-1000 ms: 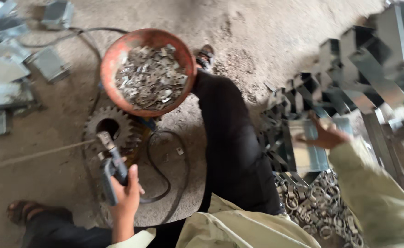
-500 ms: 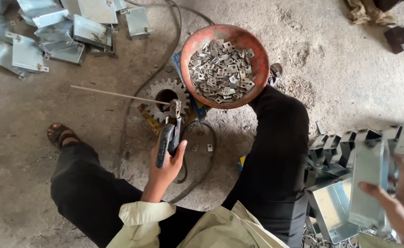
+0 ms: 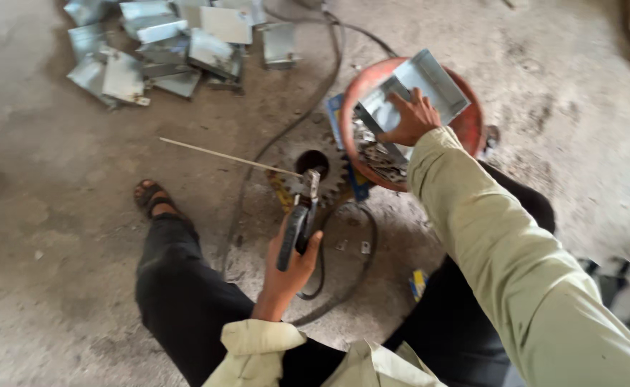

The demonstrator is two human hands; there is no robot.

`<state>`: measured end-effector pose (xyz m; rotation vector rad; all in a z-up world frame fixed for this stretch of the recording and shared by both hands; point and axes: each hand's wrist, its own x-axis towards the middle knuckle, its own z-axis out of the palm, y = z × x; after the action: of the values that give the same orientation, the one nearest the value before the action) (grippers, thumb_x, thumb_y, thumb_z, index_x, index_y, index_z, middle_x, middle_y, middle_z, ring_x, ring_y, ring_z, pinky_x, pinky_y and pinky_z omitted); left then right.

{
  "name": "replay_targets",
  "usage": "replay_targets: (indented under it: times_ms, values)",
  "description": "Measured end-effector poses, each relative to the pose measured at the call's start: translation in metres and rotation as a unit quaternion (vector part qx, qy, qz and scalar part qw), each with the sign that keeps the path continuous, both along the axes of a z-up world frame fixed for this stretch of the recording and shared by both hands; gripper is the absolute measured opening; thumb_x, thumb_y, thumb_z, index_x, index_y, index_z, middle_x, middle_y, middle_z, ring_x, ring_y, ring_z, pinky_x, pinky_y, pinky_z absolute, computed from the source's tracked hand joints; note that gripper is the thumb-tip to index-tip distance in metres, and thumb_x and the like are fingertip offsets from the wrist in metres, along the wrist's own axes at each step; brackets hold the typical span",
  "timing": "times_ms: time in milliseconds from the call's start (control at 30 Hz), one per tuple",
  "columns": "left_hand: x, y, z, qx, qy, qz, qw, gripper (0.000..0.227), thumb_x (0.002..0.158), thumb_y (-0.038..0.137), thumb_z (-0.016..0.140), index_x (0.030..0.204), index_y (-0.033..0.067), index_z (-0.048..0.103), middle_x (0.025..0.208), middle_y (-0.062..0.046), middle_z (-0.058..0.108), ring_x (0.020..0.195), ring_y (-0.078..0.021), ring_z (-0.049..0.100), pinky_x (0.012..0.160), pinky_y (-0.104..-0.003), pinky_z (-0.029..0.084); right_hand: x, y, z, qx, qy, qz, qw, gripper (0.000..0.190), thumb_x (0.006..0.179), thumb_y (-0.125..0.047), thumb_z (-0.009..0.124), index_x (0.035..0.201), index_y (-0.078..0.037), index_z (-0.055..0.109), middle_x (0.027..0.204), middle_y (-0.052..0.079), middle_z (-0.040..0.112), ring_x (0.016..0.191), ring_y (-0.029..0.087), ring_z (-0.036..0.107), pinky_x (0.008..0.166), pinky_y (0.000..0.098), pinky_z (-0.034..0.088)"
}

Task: The person welds small metal brackets onto rectangular metal boxes using a welding torch. They pick up brackets from a red bowl, position them on the boxes, and weld them in place, creating sparks. The person occasionally adjusts the boxes and uses a metal rod to tap the welded joints.

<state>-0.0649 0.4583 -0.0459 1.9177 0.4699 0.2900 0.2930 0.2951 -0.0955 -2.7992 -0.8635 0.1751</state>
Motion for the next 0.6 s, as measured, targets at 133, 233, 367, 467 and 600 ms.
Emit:
replay_targets:
  times_ms: [133, 233, 367, 467, 600]
  values:
    - [-0.002, 0.013, -0.008, -0.011, 0.045, 0.042, 0.998, 0.037, 0.095, 0.025, 0.071, 0.123, 0.0036, 0.059, 0.061, -0.011, 0.056, 0.05, -0.0194, 0.051, 0.048, -0.039, 0.038, 0.024, 0.0, -0.056, -0.074, 0.011, 0.057, 0.996, 0.082, 0.057, -0.052, 0.089, 0.133, -0.033, 0.067, 0.146, 0.019, 0.043, 0.129, 0.047, 0.051, 0.104, 0.0639, 0.046]
    - [-0.001, 0.016, -0.01, -0.009, 0.014, 0.059, 0.998, 0.031, 0.098, 0.025, 0.071, 0.118, 0.0038, 0.061, 0.065, -0.011, 0.056, 0.055, -0.0211, 0.051, 0.05, -0.039, 0.04, 0.034, -0.007, -0.081, -0.113, 0.067, 0.078, 0.988, 0.066, 0.061, -0.05, 0.089, 0.123, -0.033, 0.074, 0.147, 0.019, 0.041, 0.13, 0.051, 0.048, 0.109, 0.0627, 0.044]
    - [0.003, 0.018, -0.01, -0.007, 0.002, 0.07, 0.998, 0.033, 0.096, 0.025, 0.071, 0.119, 0.0049, 0.06, 0.07, -0.01, 0.062, 0.057, -0.021, 0.06, 0.052, -0.037, 0.045, 0.033, -0.018, -0.111, -0.006, 0.004, 0.158, 0.987, 0.036, 0.069, -0.04, 0.084, 0.101, -0.025, 0.08, 0.145, 0.02, 0.051, 0.125, 0.046, 0.054, 0.101, 0.0548, 0.05]
    - [0.003, 0.017, -0.01, 0.026, -0.077, 0.068, 0.994, 0.035, 0.097, 0.024, 0.071, 0.123, 0.0037, 0.06, 0.081, -0.012, 0.067, 0.068, -0.0218, 0.066, 0.058, -0.037, 0.05, 0.024, -0.006, -0.101, -0.023, 0.034, 0.092, 0.995, 0.024, 0.091, -0.033, 0.069, 0.11, -0.02, 0.076, 0.124, 0.014, 0.07, 0.115, 0.039, 0.067, 0.101, 0.0504, 0.054]
    - [0.0, 0.014, -0.013, -0.003, -0.019, 0.078, 0.997, 0.035, 0.097, 0.024, 0.072, 0.123, 0.0036, 0.061, 0.076, -0.015, 0.066, 0.061, -0.0261, 0.059, 0.057, -0.039, 0.048, 0.002, -0.006, -0.066, 0.115, 0.103, -0.011, 0.988, 0.026, 0.105, -0.033, 0.056, 0.116, -0.014, 0.068, 0.104, 0.015, 0.075, 0.098, 0.04, 0.073, 0.092, 0.0516, 0.057]
